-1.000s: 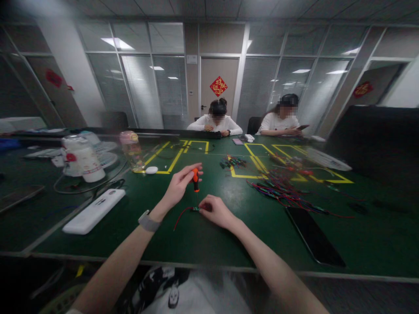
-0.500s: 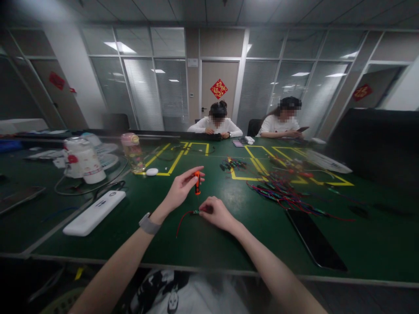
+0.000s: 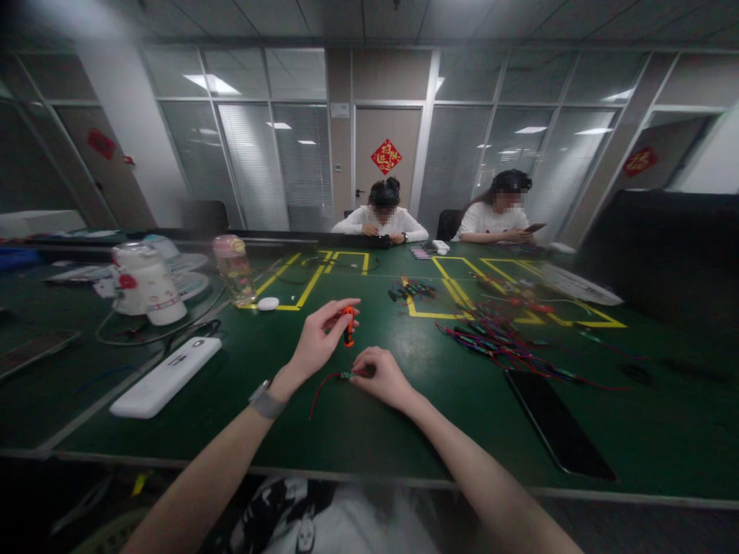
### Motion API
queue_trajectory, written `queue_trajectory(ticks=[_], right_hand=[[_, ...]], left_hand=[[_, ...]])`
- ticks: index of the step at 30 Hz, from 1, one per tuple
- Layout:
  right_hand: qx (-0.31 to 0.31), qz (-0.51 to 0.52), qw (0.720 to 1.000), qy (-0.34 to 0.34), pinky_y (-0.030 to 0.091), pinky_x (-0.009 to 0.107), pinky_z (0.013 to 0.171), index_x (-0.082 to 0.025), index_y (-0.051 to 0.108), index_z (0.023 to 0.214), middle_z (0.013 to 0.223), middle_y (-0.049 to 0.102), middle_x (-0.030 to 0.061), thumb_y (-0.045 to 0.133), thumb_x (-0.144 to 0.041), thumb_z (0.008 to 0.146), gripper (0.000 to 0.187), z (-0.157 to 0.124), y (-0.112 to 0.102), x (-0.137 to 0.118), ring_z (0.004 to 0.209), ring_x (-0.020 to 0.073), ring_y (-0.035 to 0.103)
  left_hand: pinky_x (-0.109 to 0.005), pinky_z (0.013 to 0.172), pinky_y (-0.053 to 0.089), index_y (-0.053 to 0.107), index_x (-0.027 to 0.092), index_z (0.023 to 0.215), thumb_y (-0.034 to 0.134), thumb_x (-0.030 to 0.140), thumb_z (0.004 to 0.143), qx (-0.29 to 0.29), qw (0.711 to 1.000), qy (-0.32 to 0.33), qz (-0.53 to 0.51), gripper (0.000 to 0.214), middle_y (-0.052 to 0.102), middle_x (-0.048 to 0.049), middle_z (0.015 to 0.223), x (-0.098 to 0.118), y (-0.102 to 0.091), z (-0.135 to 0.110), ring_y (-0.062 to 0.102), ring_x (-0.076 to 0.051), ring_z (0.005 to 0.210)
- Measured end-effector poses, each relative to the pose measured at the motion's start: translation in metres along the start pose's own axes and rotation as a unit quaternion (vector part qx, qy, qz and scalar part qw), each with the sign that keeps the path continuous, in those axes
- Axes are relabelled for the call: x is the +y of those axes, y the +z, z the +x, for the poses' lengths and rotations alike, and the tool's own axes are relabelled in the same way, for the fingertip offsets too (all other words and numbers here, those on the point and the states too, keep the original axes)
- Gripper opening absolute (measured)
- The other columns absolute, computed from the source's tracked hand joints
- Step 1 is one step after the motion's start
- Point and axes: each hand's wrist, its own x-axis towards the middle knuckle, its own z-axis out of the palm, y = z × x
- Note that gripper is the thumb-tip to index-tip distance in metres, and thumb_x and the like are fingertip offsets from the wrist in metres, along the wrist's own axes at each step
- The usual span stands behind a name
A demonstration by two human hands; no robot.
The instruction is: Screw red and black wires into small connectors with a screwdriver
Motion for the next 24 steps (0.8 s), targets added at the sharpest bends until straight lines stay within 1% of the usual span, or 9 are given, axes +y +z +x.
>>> queue_trajectory(ticks=[2,4,8,11,15,17,19,21,24], right_hand=[[0.009,-0.003,1.000,0.009,0.050,0.030,0.073,-0.018,0.070,0.072,0.084,0.070,0.0054,0.072,-0.012,0.068,0.007,0.0002,0.0003,-0.0002,0.078,0.0176,0.063],[0.017,-0.006,1.000,0.018,0.050,0.028,0.069,-0.017,0.069,0.072,0.083,0.070,0.0051,0.071,-0.012,0.069,0.007,0.0006,0.0005,-0.0001,0.075,0.0171,0.063],[0.016,-0.005,1.000,0.016,0.049,0.028,0.070,-0.017,0.068,0.072,0.083,0.070,0.0053,0.071,-0.012,0.069,0.006,0.0012,0.0008,0.0007,0.077,0.0171,0.063],[0.014,-0.006,1.000,0.016,0.049,0.028,0.071,-0.016,0.068,0.072,0.084,0.070,0.0053,0.071,-0.012,0.069,0.006,0.0014,0.0009,0.0011,0.077,0.0171,0.063],[0.014,-0.014,1.000,0.015,0.049,0.029,0.073,-0.016,0.069,0.072,0.083,0.070,0.0054,0.071,-0.012,0.069,0.006,0.0014,0.0007,0.0008,0.077,0.0172,0.062],[0.014,-0.017,1.000,0.013,0.049,0.029,0.073,-0.016,0.069,0.073,0.084,0.070,0.0057,0.071,-0.012,0.069,0.006,0.0013,0.0005,0.0007,0.077,0.0173,0.062],[0.013,-0.019,1.000,0.010,0.049,0.029,0.073,-0.016,0.069,0.073,0.084,0.070,0.0057,0.071,-0.012,0.070,0.006,0.0013,0.0004,0.0007,0.077,0.0173,0.062],[0.013,-0.021,1.000,0.006,0.049,0.029,0.072,-0.017,0.069,0.073,0.084,0.070,0.0052,0.071,-0.013,0.070,0.006,0.0012,0.0005,0.0009,0.077,0.0172,0.062],[0.012,-0.024,1.000,0.004,0.049,0.029,0.071,-0.018,0.069,0.074,0.084,0.069,0.0047,0.070,-0.013,0.071,0.005,0.0010,0.0008,0.0014,0.077,0.0170,0.062]], left_hand=[[-0.028,0.077,0.053,0.064,0.021,0.115,0.051,0.026,0.092,0.030,0.995,0.049,0.084,0.027,0.064,-0.0064,0.099,-0.0005,0.0023,-0.0017,0.063,-0.015,0.084],[-0.030,0.082,0.052,0.063,0.022,0.117,0.051,0.024,0.092,0.033,0.991,0.070,0.109,0.028,0.064,-0.0064,0.101,-0.0009,0.0044,-0.0023,0.062,-0.016,0.090],[-0.030,0.083,0.055,0.055,0.023,0.128,0.045,0.023,0.094,-0.015,0.999,0.013,-0.028,0.035,0.061,-0.0088,0.117,-0.0037,0.0067,0.0001,0.063,-0.017,0.099],[-0.028,0.077,0.057,0.057,0.023,0.126,0.051,0.024,0.091,-0.012,0.997,-0.022,-0.076,0.035,0.060,-0.0071,0.110,-0.0059,0.0056,0.0021,0.064,-0.015,0.090],[-0.024,0.066,0.054,0.069,0.022,0.104,0.068,0.025,0.080,0.077,0.996,0.002,0.055,0.024,0.054,-0.0022,0.089,-0.0026,0.0035,0.0017,0.058,-0.013,0.078],[-0.025,0.070,0.053,0.069,0.023,0.103,0.068,0.026,0.080,0.086,0.992,0.020,0.091,0.023,0.054,-0.0021,0.088,0.0002,0.0035,0.0010,0.057,-0.013,0.079],[-0.027,0.077,0.053,0.066,0.024,0.113,0.059,0.027,0.087,0.051,0.997,0.018,0.057,0.027,0.058,-0.0044,0.095,0.0013,0.0041,0.0008,0.059,-0.015,0.086],[-0.030,0.080,0.054,0.060,0.023,0.123,0.050,0.028,0.092,0.012,0.999,-0.010,-0.028,0.033,0.061,-0.0072,0.106,-0.0003,0.0048,0.0013,0.061,-0.016,0.092],[-0.030,0.076,0.056,0.060,0.020,0.122,0.053,0.030,0.090,0.021,0.994,-0.047,-0.093,0.034,0.064,-0.0082,0.107,-0.0048,0.0048,0.0023,0.064,-0.017,0.088]])
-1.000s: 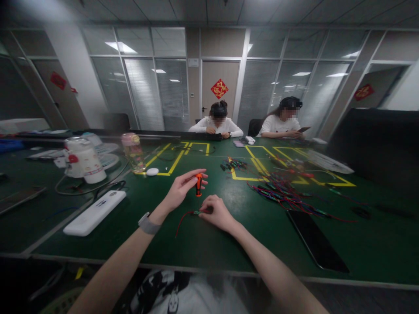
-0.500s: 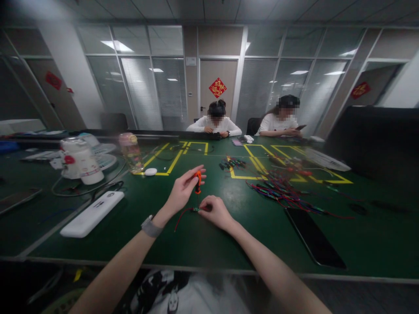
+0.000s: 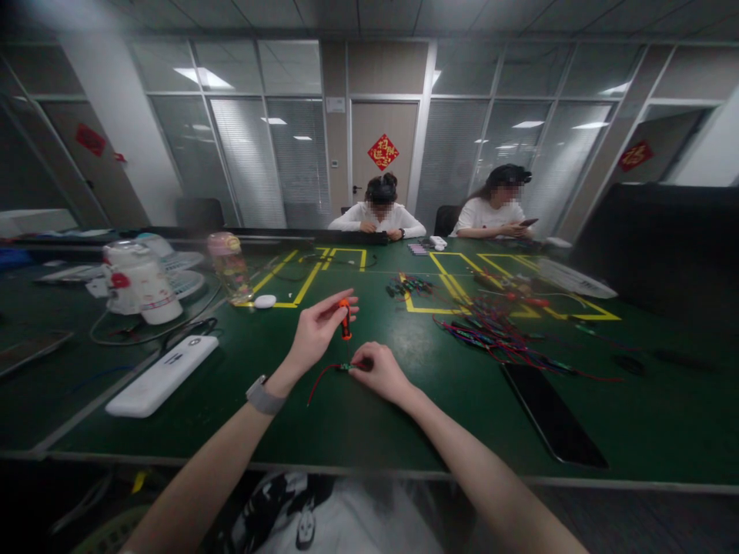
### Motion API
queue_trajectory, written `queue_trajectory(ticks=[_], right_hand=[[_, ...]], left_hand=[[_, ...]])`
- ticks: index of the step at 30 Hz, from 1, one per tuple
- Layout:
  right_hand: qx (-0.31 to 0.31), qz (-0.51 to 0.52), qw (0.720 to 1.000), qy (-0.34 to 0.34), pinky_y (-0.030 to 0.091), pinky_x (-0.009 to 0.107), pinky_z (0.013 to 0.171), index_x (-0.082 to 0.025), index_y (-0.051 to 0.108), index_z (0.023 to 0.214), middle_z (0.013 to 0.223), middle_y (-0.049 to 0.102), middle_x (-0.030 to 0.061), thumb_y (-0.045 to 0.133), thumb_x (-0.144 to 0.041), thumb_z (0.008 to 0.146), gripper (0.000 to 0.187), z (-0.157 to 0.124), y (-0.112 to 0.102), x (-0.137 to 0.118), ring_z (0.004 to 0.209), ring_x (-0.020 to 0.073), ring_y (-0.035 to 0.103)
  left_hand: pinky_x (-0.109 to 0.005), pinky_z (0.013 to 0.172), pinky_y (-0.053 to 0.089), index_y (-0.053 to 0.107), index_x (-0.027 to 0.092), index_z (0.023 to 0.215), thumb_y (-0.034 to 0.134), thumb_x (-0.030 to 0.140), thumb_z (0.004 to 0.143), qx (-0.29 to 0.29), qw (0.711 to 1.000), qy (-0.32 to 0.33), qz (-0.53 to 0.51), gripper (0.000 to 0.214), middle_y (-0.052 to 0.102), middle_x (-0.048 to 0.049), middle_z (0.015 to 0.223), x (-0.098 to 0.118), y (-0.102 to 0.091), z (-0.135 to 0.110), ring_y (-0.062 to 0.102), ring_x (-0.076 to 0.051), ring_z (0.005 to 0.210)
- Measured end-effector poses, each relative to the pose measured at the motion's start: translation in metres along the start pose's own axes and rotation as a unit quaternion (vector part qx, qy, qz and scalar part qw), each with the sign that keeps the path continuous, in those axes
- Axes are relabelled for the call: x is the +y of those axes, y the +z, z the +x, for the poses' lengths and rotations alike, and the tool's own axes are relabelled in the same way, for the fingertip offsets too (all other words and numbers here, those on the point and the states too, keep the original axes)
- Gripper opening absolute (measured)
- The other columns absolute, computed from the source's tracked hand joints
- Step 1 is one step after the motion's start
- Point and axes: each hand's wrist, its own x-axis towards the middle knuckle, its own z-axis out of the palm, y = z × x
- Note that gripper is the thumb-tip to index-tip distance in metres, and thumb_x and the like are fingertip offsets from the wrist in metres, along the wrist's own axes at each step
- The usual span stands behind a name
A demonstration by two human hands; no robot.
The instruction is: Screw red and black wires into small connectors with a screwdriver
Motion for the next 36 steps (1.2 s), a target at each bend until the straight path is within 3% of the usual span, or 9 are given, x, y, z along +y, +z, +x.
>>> queue_trajectory(ticks=[5,8,11,13,15,20,27,33,36], right_hand=[[-0.004,-0.014,1.000,-0.008,0.048,0.030,0.075,-0.017,0.068,0.074,0.084,0.069,0.0048,0.070,-0.011,0.070,0.008,0.000,0.000,0.001,0.079,0.0176,0.061],[-0.004,-0.026,1.000,-0.011,0.046,0.032,0.079,-0.017,0.069,0.077,0.085,0.068,0.0047,0.070,-0.009,0.069,0.011,0.000,0.000,0.001,0.083,0.0187,0.060],[0.001,-0.048,0.999,-0.003,0.044,0.033,0.079,-0.018,0.070,0.077,0.081,0.067,0.0040,0.072,-0.013,0.070,0.010,0.001,0.000,0.000,0.084,0.0197,0.058],[-0.001,-0.063,0.998,0.001,0.043,0.034,0.078,-0.018,0.070,0.076,0.078,0.065,0.0035,0.073,-0.014,0.070,0.008,0.001,0.000,0.000,0.081,0.0195,0.056],[-0.004,-0.067,0.998,0.003,0.042,0.034,0.078,-0.018,0.070,0.077,0.077,0.065,0.0030,0.072,-0.014,0.071,0.008,0.001,0.000,0.000,0.080,0.0191,0.055],[-0.009,-0.068,0.998,0.007,0.040,0.033,0.077,-0.019,0.070,0.078,0.077,0.065,0.0027,0.072,-0.014,0.071,0.009,0.001,0.001,0.001,0.080,0.0192,0.055],[-0.015,-0.072,0.997,-0.001,0.039,0.034,0.077,-0.019,0.068,0.079,0.077,0.066,0.0018,0.070,-0.013,0.071,0.011,0.001,0.001,0.001,0.080,0.0185,0.055],[-0.019,-0.070,0.997,0.005,0.040,0.034,0.078,-0.019,0.068,0.079,0.077,0.066,0.0020,0.069,-0.012,0.071,0.011,0.001,0.000,-0.001,0.080,0.0188,0.055],[-0.017,-0.074,0.997,0.001,0.040,0.033,0.076,-0.019,0.068,0.079,0.076,0.065,0.0017,0.069,-0.012,0.071,0.011,0.001,0.000,0.000,0.079,0.0187,0.055]], left_hand=[[-0.023,0.066,0.052,0.070,0.021,0.098,0.066,0.030,0.082,0.084,0.981,0.060,0.166,0.019,0.057,-0.0027,0.086,0.002,-0.003,0.000,0.058,-0.014,0.078],[-0.027,0.076,0.051,0.068,0.022,0.104,0.059,0.028,0.087,0.076,0.970,0.096,0.211,0.020,0.058,-0.0042,0.093,0.006,-0.004,-0.001,0.058,-0.015,0.086],[-0.030,0.087,0.050,0.063,0.022,0.116,0.045,0.024,0.094,0.039,0.979,0.096,0.174,0.028,0.060,-0.0070,0.110,0.007,-0.003,-0.002,0.059,-0.017,0.100],[-0.029,0.083,0.052,0.061,0.021,0.118,0.042,0.024,0.095,0.028,0.990,0.077,0.117,0.030,0.060,-0.0078,0.116,0.004,-0.002,-0.002,0.061,-0.017,0.099],[-0.027,0.076,0.054,0.062,0.020,0.116,0.047,0.026,0.094,0.044,0.993,0.065,0.088,0.028,0.062,-0.0079,0.113,0.002,0.000,-0.003,0.063,-0.017,0.095],[-0.024,0.071,0.052,0.068,0.020,0.104,0.062,0.029,0.085,0.097,0.983,0.072,0.139,0.022,0.063,-0.0053,0.097,0.000,0.000,-0.003,0.061,-0.016,0.088],[-0.033,0.081,0.056,0.057,0.019,0.126,0.053,0.029,0.089,-0.012,0.997,-0.026,-0.065,0.038,0.063,-0.0105,0.114,-0.003,-0.002,0.002,0.065,-0.018,0.093],[-0.023,0.065,0.054,0.068,0.020,0.107,0.068,0.028,0.079,0.041,0.999,-0.004,0.025,0.029,0.059,-0.0041,0.093,-0.004,-0.003,0.002,0.060,-0.013,0.078],[-0.022,0.067,0.053,0.069,0.021,0.106,0.065,0.030,0.082,0.049,0.997,0.010,0.051,0.027,0.058,-0.0049,0.098,-0.003,-0.007,0.004,0.059,-0.014,0.086]])
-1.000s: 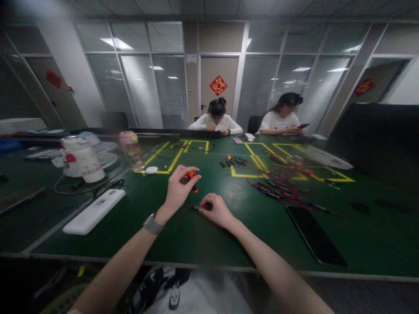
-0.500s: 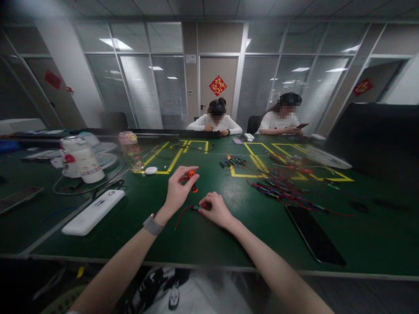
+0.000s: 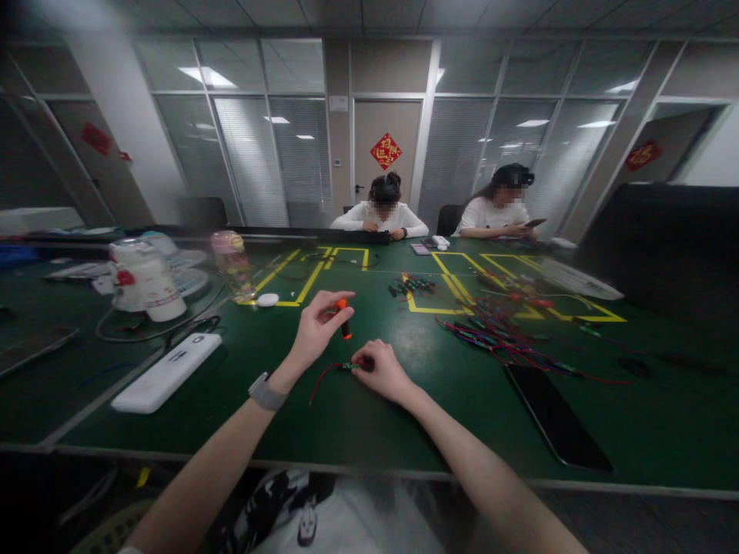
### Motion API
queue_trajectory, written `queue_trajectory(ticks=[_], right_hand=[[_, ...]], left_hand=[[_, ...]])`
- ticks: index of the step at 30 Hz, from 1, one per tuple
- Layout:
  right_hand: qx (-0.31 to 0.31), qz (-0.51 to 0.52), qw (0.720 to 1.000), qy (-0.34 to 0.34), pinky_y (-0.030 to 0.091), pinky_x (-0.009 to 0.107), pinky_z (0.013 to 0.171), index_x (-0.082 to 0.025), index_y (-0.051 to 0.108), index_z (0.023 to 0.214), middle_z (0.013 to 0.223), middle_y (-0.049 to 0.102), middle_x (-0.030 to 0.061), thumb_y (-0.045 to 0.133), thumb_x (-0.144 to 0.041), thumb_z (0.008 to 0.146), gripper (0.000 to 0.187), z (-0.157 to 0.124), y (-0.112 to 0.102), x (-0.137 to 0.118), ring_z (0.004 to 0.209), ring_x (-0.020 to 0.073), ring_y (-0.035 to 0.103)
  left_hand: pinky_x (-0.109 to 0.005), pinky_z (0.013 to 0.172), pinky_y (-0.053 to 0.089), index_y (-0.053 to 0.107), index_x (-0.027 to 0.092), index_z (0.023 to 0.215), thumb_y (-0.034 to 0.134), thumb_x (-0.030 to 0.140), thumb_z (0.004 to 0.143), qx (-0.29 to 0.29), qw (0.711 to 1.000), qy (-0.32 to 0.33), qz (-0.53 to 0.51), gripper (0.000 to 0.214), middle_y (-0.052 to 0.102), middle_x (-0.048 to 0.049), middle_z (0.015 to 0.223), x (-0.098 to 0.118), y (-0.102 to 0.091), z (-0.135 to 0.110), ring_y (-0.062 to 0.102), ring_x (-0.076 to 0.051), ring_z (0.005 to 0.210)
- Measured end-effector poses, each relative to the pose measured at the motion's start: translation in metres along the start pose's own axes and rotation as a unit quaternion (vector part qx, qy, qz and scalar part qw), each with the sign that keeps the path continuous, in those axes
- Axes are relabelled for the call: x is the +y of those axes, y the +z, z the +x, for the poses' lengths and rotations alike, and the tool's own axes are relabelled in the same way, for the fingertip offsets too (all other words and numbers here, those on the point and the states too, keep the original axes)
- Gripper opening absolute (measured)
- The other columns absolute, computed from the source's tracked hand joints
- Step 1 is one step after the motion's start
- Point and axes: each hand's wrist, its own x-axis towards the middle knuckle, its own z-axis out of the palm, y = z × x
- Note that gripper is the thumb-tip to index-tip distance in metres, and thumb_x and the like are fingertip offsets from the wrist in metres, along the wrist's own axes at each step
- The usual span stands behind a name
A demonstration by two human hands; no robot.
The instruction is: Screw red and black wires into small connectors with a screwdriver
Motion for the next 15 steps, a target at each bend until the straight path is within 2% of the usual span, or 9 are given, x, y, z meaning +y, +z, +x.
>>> queue_trajectory(ticks=[3,6,8,12,15], right_hand=[[0.003,0.001,1.000,-0.007,0.040,0.033,0.076,-0.019,0.067,0.079,0.076,0.065,0.0015,0.069,-0.012,0.071,0.011,0.0001,0.0011,0.0019,0.079,0.0184,0.056],[0.004,0.007,1.000,-0.009,0.041,0.033,0.076,-0.019,0.067,0.079,0.077,0.065,0.0016,0.067,-0.011,0.071,0.012,0.0000,0.0015,0.0027,0.078,0.0182,0.056],[0.004,0.006,1.000,-0.007,0.041,0.033,0.077,-0.020,0.067,0.079,0.077,0.065,0.0017,0.067,-0.010,0.070,0.013,-0.0001,0.0012,0.0022,0.078,0.0185,0.056],[0.000,0.004,1.000,-0.002,0.040,0.034,0.079,-0.020,0.066,0.079,0.077,0.065,0.0018,0.067,-0.010,0.070,0.013,-0.0005,0.0002,0.0002,0.080,0.0189,0.056],[-0.003,0.005,1.000,-0.001,0.039,0.035,0.080,-0.019,0.066,0.080,0.078,0.065,0.0019,0.065,-0.010,0.071,0.013,-0.0009,-0.0003,-0.0010,0.080,0.0189,0.056]], left_hand=[[-0.029,0.079,0.054,0.064,0.020,0.118,0.052,0.030,0.090,-0.053,0.996,-0.027,-0.065,0.032,0.061,-0.0086,0.111,0.0009,-0.0029,0.0026,0.062,-0.017,0.096],[-0.035,0.080,0.055,0.059,0.016,0.125,0.052,0.031,0.090,-0.091,0.984,-0.068,-0.136,0.039,0.066,-0.0111,0.110,0.0024,-0.0032,0.0035,0.065,-0.020,0.093],[-0.033,0.077,0.056,0.062,0.016,0.120,0.059,0.031,0.086,-0.077,0.988,-0.063,-0.120,0.038,0.067,-0.0098,0.103,0.0031,-0.0028,0.0031,0.065,-0.018,0.086],[-0.024,0.067,0.054,0.070,0.019,0.101,0.069,0.030,0.078,-0.007,1.000,-0.005,-0.011,0.026,0.062,-0.0053,0.094,0.0026,-0.0034,0.0019,0.061,-0.015,0.082],[-0.023,0.069,0.053,0.069,0.021,0.105,0.065,0.030,0.081,0.010,0.999,0.008,0.034,0.026,0.058,-0.0057,0.099,0.0014,-0.0046,0.0022,0.059,-0.015,0.088]])
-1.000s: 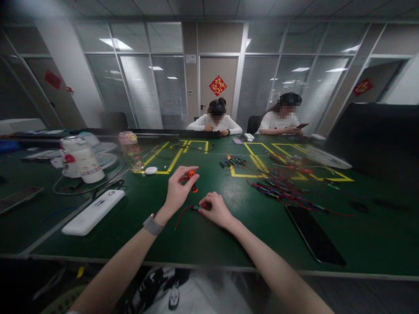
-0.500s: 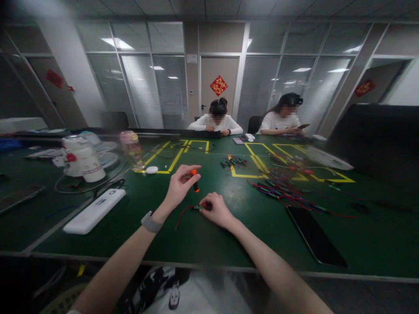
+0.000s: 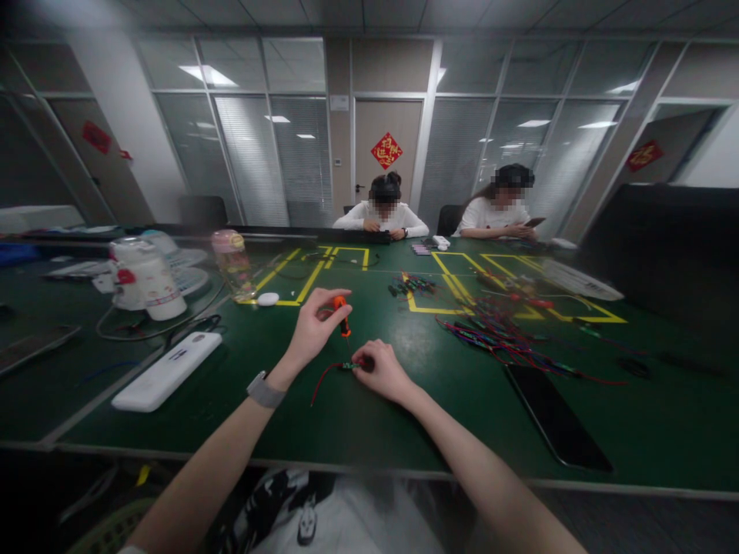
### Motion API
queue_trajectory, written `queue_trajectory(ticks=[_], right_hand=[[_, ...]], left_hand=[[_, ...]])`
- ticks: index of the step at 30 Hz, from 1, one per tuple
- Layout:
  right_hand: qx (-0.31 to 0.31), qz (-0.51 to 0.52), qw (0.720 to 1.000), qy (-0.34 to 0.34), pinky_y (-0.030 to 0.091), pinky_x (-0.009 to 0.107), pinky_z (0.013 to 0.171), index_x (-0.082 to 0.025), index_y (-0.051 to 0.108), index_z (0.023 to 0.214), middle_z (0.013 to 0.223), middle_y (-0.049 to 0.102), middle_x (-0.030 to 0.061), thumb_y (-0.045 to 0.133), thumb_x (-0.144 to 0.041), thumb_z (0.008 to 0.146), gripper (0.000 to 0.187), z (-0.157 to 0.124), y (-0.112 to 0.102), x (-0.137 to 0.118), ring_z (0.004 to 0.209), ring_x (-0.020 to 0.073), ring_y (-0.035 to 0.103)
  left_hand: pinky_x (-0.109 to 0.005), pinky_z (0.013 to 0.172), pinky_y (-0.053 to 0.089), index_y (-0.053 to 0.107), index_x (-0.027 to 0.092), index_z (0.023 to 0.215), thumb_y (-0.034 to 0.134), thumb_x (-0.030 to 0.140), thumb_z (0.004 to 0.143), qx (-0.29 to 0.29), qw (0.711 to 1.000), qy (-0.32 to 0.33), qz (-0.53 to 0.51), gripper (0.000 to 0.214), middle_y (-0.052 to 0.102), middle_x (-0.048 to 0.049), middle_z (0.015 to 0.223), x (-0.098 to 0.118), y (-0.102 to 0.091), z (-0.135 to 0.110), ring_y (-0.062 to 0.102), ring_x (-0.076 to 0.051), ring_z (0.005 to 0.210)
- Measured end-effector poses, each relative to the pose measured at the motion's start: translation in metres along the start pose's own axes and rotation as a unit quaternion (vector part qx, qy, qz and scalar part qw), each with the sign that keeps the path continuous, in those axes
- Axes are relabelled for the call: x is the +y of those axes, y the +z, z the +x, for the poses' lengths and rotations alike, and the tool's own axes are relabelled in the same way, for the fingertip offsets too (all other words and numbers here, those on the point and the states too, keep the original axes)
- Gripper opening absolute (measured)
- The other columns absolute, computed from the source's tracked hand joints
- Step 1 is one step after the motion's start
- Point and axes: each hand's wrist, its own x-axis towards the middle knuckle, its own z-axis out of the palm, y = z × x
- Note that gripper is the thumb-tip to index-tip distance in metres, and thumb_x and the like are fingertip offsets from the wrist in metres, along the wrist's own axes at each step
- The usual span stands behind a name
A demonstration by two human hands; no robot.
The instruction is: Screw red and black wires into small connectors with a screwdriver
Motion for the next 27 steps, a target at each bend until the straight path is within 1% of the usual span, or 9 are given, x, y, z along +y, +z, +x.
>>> queue_trajectory(ticks=[3,6,9,12,14,18,21,24,27], right_hand=[[0.001,-0.004,1.000,-0.001,0.039,0.035,0.080,-0.019,0.066,0.080,0.078,0.065,0.0018,0.065,-0.011,0.071,0.012,-0.0001,-0.0001,-0.0001,0.080,0.0188,0.056],[0.000,-0.004,1.000,-0.005,0.039,0.034,0.078,-0.019,0.066,0.080,0.078,0.065,0.0019,0.065,-0.011,0.071,0.012,0.0001,0.0001,0.0004,0.079,0.0187,0.056],[-0.001,-0.002,1.000,-0.008,0.039,0.033,0.078,-0.019,0.065,0.081,0.078,0.065,0.0022,0.066,-0.011,0.071,0.013,0.0002,0.0003,0.0010,0.079,0.0188,0.056],[0.000,0.000,1.000,-0.009,0.039,0.033,0.078,-0.019,0.065,0.081,0.079,0.065,0.0023,0.066,-0.011,0.072,0.012,0.0000,0.0009,0.0022,0.079,0.0186,0.055],[0.001,0.000,1.000,-0.009,0.039,0.033,0.077,-0.018,0.065,0.082,0.079,0.065,0.0024,0.065,-0.012,0.072,0.012,-0.0002,0.0015,0.0034,0.079,0.0185,0.055],[-0.001,0.000,1.000,-0.006,0.039,0.032,0.076,-0.019,0.066,0.082,0.077,0.064,0.0019,0.065,-0.012,0.073,0.011,0.0000,0.0022,0.0047,0.078,0.0183,0.055],[0.001,0.008,1.000,0.000,0.039,0.032,0.076,-0.019,0.066,0.081,0.076,0.064,0.0018,0.066,-0.012,0.072,0.011,0.0005,0.0019,0.0044,0.078,0.0185,0.055],[0.001,0.024,1.000,0.006,0.040,0.032,0.075,-0.018,0.066,0.080,0.075,0.064,0.0018,0.067,-0.012,0.072,0.010,0.0011,0.0012,0.0049,0.077,0.0183,0.055],[-0.005,0.041,0.999,0.015,0.041,0.032,0.076,-0.018,0.067,0.080,0.075,0.064,0.0018,0.068,-0.015,0.072,0.008,0.0014,0.0008,0.0068,0.078,0.0184,0.056]], left_hand=[[-0.027,0.078,0.054,0.062,0.021,0.119,0.054,0.024,0.088,-0.045,0.998,-0.021,-0.047,0.033,0.060,-0.0080,0.109,-0.0009,0.0005,0.0004,0.060,-0.017,0.096],[-0.028,0.076,0.055,0.058,0.019,0.125,0.051,0.023,0.089,-0.077,0.992,-0.039,-0.093,0.037,0.062,-0.0088,0.107,-0.0002,0.0025,-0.0012,0.063,-0.016,0.090],[-0.023,0.070,0.053,0.064,0.021,0.115,0.059,0.026,0.085,-0.049,0.998,-0.003,-0.029,0.031,0.060,-0.0064,0.102,0.0021,0.0034,-0.0038,0.060,-0.015,0.088],[-0.021,0.069,0.052,0.067,0.023,0.108,0.062,0.027,0.084,-0.023,0.999,0.026,0.030,0.025,0.058,-0.0046,0.100,0.0033,0.0027,-0.0049,0.058,-0.015,0.090],[-0.022,0.071,0.052,0.065,0.022,0.113,0.058,0.027,0.087,-0.038,0.999,0.018,0.005,0.028,0.059,-0.0054,0.103,0.0020,0.0027,-0.0046,0.058,-0.015,0.092],[-0.027,0.075,0.055,0.056,0.020,0.127,0.050,0.025,0.091,-0.091,0.992,-0.018,-0.090,0.036,0.060,-0.0084,0.110,-0.0016,0.0050,-0.0044,0.062,-0.016,0.092],[-0.025,0.073,0.055,0.061,0.022,0.120,0.055,0.026,0.089,-0.073,0.997,0.008,-0.037,0.032,0.060,-0.0067,0.106,0.0003,0.0057,-0.0057,0.062,-0.015,0.088],[-0.023,0.072,0.053,0.065,0.024,0.113,0.057,0.025,0.087,-0.061,0.997,0.040,0.035,0.027,0.061,-0.0050,0.103,0.0049,0.0045,-0.0068,0.060,-0.015,0.091],[-0.023,0.073,0.053,0.062,0.024,0.120,0.053,0.025,0.090,-0.077,0.996,0.036,0.019,0.031,0.062,-0.0061,0.106,0.0063,0.0040,-0.0072,0.061,-0.016,0.093]])
